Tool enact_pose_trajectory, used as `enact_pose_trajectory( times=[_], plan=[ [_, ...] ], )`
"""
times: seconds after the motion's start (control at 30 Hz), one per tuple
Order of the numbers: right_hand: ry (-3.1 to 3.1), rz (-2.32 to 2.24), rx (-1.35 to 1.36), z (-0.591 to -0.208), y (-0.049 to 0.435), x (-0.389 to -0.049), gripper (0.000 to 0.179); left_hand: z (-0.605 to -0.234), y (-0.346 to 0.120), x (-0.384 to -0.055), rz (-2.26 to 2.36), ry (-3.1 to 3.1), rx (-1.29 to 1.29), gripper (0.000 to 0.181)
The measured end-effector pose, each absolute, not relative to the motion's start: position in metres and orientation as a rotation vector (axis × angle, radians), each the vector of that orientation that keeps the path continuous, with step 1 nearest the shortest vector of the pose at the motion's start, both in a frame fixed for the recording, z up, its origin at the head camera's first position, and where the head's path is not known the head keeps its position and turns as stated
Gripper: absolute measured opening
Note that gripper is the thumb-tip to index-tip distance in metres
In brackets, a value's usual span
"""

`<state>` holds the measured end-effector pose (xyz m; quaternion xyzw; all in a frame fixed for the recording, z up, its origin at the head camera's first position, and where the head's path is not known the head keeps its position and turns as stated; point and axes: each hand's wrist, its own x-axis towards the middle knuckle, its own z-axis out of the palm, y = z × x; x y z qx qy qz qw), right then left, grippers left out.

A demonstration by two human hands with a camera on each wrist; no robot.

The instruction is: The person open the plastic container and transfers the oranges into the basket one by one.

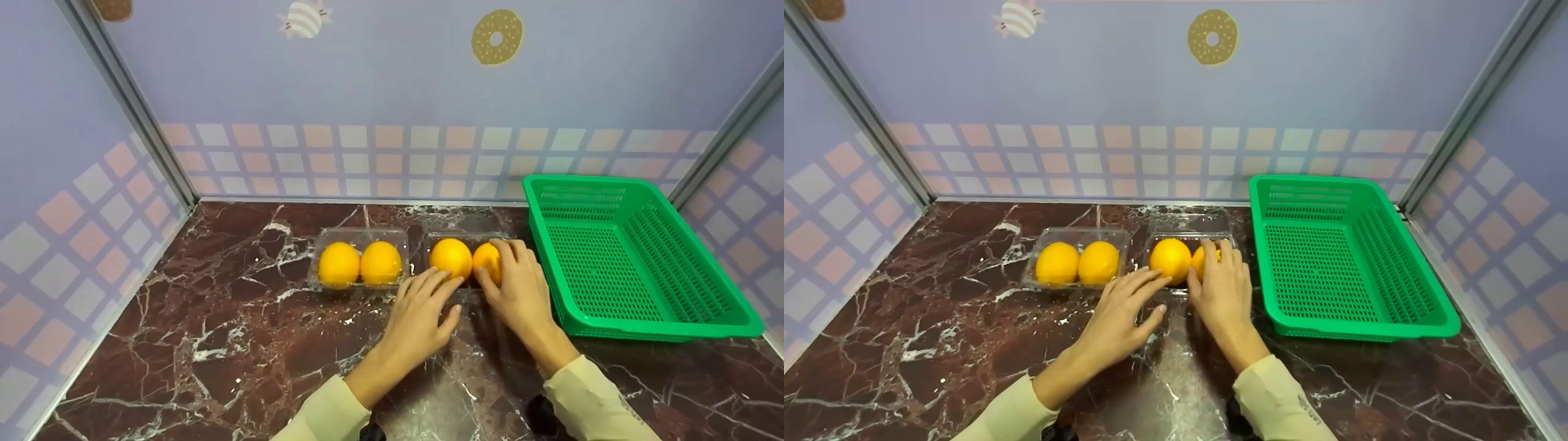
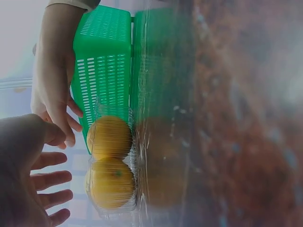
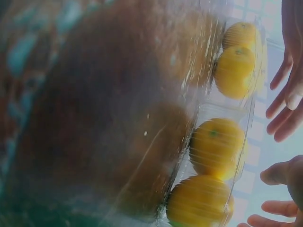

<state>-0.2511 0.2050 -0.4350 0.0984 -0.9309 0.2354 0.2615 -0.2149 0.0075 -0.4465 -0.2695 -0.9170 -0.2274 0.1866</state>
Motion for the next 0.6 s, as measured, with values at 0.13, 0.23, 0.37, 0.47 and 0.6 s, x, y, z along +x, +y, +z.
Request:
enact_pose_trajectory(
  times=[0.13, 0.23, 0.37, 0.47, 0.6],
  plan=[
    [-2.547, 0.605, 0.242, -0.4345, 0.2075, -0.2530, 0.051, -0.4460, 0.0072, -0.2137, -0.585, -2.616, -0.778, 0.048],
    [-2.572, 0.580, 0.227, -0.4337, 0.2080, -0.2556, 0.054, -0.4458, 0.0067, -0.2138, -0.553, -2.658, -0.787, 0.052],
    [-2.601, 0.549, 0.208, -0.4351, 0.2085, -0.2576, 0.058, -0.4478, 0.0059, -0.2124, -0.542, -2.700, -0.798, 0.056],
    [-2.616, 0.535, 0.189, -0.4369, 0.2093, -0.2586, 0.062, -0.4495, 0.0064, -0.2111, -0.546, -2.716, -0.806, 0.056],
    [-2.649, 0.530, 0.152, -0.4383, 0.2112, -0.2590, 0.066, -0.4504, 0.0085, -0.2102, -0.561, -2.736, -0.818, 0.057]
  ],
)
